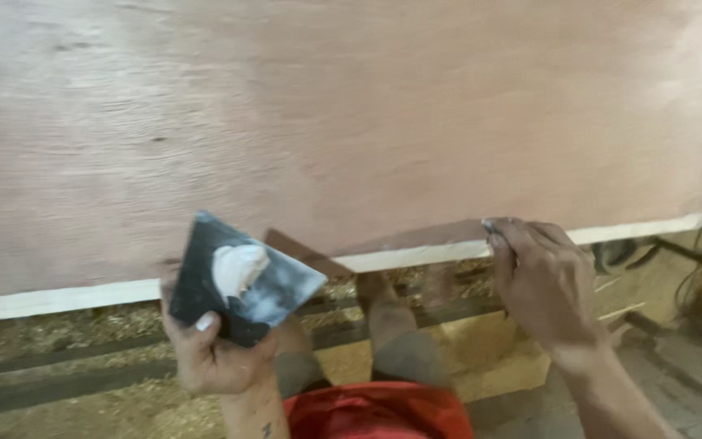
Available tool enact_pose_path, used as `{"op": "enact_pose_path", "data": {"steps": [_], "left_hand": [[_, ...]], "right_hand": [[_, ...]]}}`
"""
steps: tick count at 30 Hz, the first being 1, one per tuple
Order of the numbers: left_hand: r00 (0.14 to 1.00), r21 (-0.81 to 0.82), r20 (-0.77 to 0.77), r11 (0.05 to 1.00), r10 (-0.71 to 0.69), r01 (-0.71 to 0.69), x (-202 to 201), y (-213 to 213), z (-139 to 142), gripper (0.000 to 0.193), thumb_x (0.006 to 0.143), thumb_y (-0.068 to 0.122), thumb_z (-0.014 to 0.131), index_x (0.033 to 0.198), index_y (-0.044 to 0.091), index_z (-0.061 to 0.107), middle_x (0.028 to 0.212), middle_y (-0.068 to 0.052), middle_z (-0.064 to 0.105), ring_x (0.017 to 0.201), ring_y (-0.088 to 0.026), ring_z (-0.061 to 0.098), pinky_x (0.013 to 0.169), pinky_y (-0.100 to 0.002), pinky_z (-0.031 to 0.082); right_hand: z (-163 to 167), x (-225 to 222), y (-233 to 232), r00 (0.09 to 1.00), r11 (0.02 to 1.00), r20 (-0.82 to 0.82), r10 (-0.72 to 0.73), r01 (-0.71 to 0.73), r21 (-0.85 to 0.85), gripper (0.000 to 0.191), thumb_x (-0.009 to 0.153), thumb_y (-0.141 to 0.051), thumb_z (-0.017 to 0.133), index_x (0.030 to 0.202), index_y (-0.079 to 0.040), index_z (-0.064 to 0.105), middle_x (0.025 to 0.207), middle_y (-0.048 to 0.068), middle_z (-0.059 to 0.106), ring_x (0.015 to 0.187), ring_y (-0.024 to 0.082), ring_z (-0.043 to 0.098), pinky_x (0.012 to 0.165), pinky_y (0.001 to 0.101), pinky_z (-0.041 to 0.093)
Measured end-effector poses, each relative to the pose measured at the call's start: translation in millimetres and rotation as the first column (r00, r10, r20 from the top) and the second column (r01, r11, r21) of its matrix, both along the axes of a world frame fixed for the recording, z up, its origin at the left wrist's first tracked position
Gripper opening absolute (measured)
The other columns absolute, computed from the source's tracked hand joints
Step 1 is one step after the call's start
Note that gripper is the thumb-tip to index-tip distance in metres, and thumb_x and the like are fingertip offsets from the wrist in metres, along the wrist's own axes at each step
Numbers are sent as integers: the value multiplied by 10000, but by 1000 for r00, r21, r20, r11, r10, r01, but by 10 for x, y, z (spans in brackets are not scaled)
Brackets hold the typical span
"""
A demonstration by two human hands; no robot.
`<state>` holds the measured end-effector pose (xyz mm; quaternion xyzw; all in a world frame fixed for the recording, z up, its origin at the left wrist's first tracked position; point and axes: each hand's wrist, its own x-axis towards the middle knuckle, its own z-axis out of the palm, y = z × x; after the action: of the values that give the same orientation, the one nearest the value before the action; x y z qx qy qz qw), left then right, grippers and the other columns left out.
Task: The person holds a small board with wood filler in one hand and uses a flat spreader to press filler into the seams along the edges of a large wood panel, working along the panel perimeter and refilling the spreader as needed.
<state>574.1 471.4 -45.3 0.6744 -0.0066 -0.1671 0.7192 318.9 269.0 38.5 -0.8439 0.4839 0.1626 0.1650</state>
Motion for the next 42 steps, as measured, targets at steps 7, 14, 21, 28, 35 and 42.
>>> {"op": "enact_pose_path", "data": {"steps": [7, 14, 21, 28, 35, 42], "left_hand": [[911, -474, -406, 868, -69, -146, 597, 396, -6, 512, 867, 158, 566, 1350, -8, 596, 1246, -214, 638, 1182, -343, 675, 983, -441, 615], [921, -582, -366, 806, -137, -111, 1035, 616, -42, 466, 864, 115, 569, 1304, -31, 609, 1186, -210, 650, 1120, -341, 701, 883, -415, 638], [920, -648, -358, 752, -158, -123, 1418, 955, 4, 444, 867, 68, 571, 1296, -39, 609, 1156, -220, 660, 1098, -333, 702, 907, -406, 636], [919, -570, -394, 794, -38, -212, 1611, 1188, 88, 503, 781, 102, 567, 1268, -19, 605, 1172, -186, 631, 1125, -325, 664, 880, -424, 631], [896, -553, -444, 797, -34, -243, 1722, 1480, 435, 543, 752, 109, 555, 1281, -14, 545, 1171, -194, 611, 1105, -328, 644, 920, -428, 604], [929, -538, -370, 812, 15, -227, 1833, 1842, 629, 540, 763, 115, 536, 1284, -25, 509, 1160, -181, 596, 1126, -333, 640, 916, -431, 602]], "right_hand": [[128, 734, 152, 972, 988, 194, 136, -118, -103, 235, 1111, -175, 573, 1073, -24, 749, 934, 162, 773, 732, 223, 740, 537, 263, 598], [-76, 946, 584, 958, 967, 138, 251, -243, -74, 219, 1016, -83, 570, 981, -21, 777, 784, 127, 774, 607, 201, 709, 430, 254, 514], [-76, 1472, 826, 912, 916, 187, 366, -317, -245, 161, 1136, -81, 577, 1056, -41, 711, 881, 147, 734, 690, 190, 694, 631, 270, 593], [153, 2327, 990, 969, 991, 229, 95, -114, 72, 250, 1043, -162, 527, 1026, -67, 757, 701, 85, 711, 442, 173, 569, 332, 304, 426], [148, 2958, 1301, 957, 970, -217, 192, -151, 192, 303, 1105, -289, 479, 1101, -127, 734, 719, 136, 718, 509, 257, 668, 409, 381, 503], [325, 3347, 1702, 987, 968, 97, 129, -147, 205, 283, 983, -319, 627, 1067, -102, 787, 960, 185, 772, 911, 374, 717, 834, 510, 583]]}}
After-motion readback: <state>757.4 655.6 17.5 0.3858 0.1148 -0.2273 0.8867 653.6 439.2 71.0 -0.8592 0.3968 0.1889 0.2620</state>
